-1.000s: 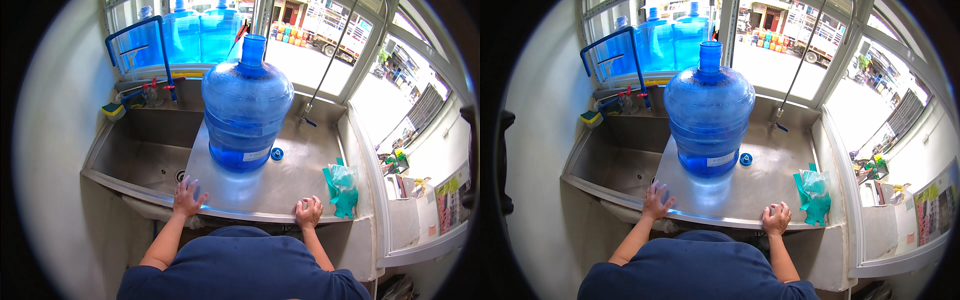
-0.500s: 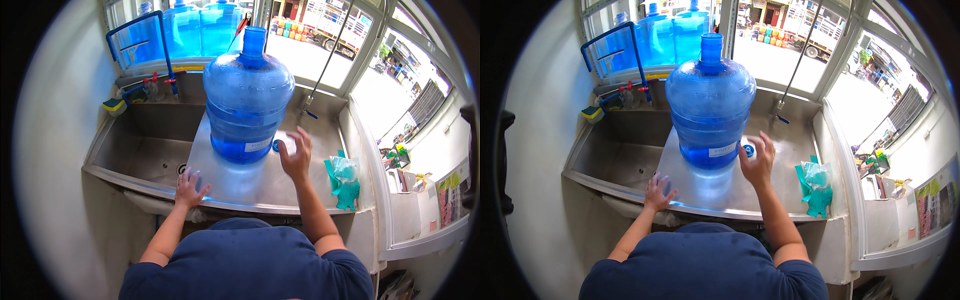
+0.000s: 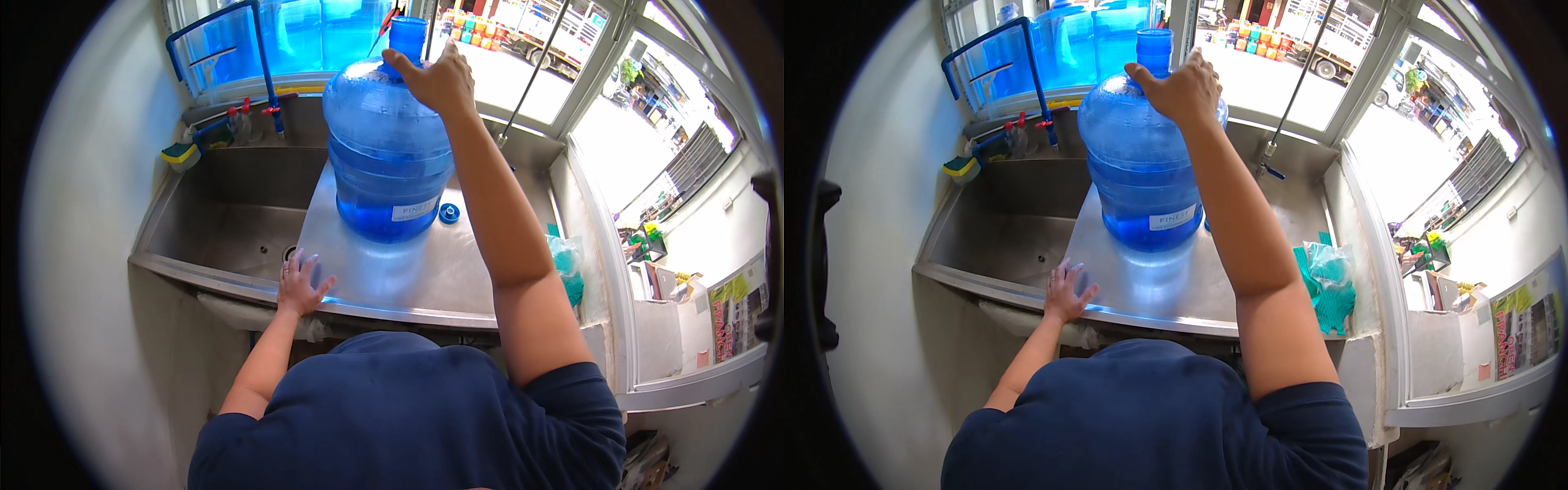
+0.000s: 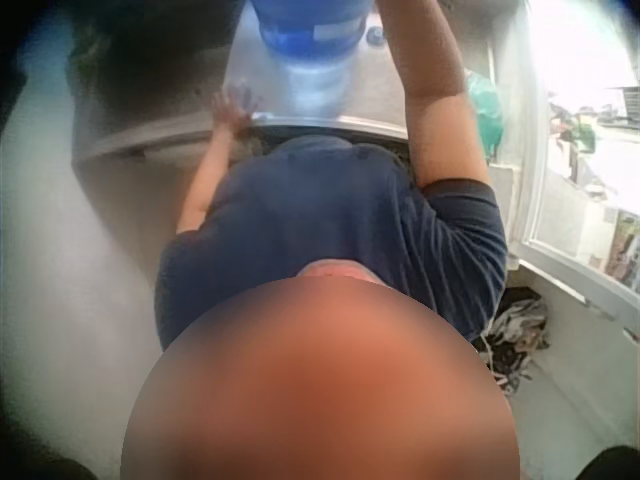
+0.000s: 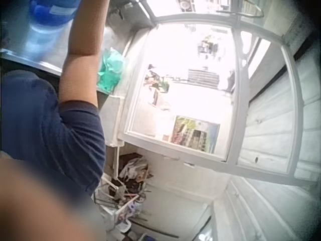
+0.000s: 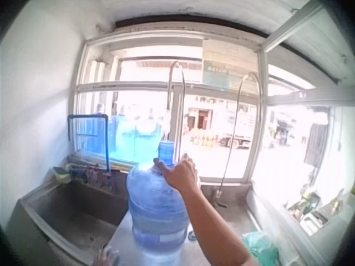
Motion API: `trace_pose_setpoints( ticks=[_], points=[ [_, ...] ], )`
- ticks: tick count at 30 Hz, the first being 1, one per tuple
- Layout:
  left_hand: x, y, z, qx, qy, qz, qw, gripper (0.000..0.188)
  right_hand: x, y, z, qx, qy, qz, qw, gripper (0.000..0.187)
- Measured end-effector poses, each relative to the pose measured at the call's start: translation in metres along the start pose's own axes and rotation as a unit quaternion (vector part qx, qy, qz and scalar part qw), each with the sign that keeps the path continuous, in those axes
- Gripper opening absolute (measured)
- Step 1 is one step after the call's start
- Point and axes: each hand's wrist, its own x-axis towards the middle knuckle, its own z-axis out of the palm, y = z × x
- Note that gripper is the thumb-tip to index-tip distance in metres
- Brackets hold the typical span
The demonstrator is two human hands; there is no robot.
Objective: The person wraps a large blue water jug in a plastic bag, ties the bag, and places it on a stainless steel counter. They then clean the counter and sink area with a sponge and cloth, rinse the sponge, and wipe the surfaces dry.
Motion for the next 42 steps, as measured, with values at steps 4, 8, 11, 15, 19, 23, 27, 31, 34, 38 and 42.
trace_pose_setpoints(
  ticks=[4,8,11,15,19,23,27,31,34,38,42],
  points=[
    [0.002,0.002,-0.003,-0.002,-0.017,-0.017,1.000,0.070,0.013,0.007,0.012,-0.072,-0.130,-0.024,0.989,0.113],
    [-0.002,0.001,0.002,-0.016,-0.015,-0.019,1.000,0.069,0.009,0.011,0.014,-0.055,-0.140,-0.029,0.988,0.101],
    [0.005,-0.005,0.005,-0.082,0.049,-0.014,0.995,0.061,0.007,0.009,0.012,-0.059,-0.120,-0.028,0.991,0.098],
    [0.037,-0.021,0.002,-0.245,0.166,-0.120,0.948,0.044,0.006,0.005,0.008,-0.063,-0.134,-0.026,0.989,0.095],
    [0.061,-0.016,0.015,-0.291,0.205,-0.085,0.931,0.030,0.006,0.002,0.001,-0.071,-0.150,-0.020,0.986,0.094],
    [0.054,-0.002,0.039,-0.100,0.273,-0.008,0.957,0.036,0.004,-0.002,-0.005,-0.065,-0.152,-0.022,0.986,0.093],
    [0.052,-0.004,0.049,-0.076,0.264,-0.009,0.962,0.051,0.001,-0.005,-0.008,-0.075,-0.146,-0.014,0.986,0.091],
    [0.055,-0.011,0.051,-0.098,0.256,-0.053,0.960,0.049,0.001,-0.006,-0.010,-0.058,-0.146,0.000,0.988,0.083],
    [0.054,-0.010,0.051,-0.096,0.234,-0.066,0.965,0.048,0.001,-0.007,-0.010,-0.076,-0.153,0.005,0.985,0.097],
    [0.050,-0.006,0.049,-0.107,0.205,-0.066,0.971,0.048,-0.002,-0.009,-0.010,-0.078,-0.129,0.008,0.989,0.078],
    [0.048,-0.003,0.043,-0.110,0.197,-0.067,0.972,0.048,-0.004,-0.012,-0.013,-0.068,-0.128,0.007,0.989,0.076]
  ],
)
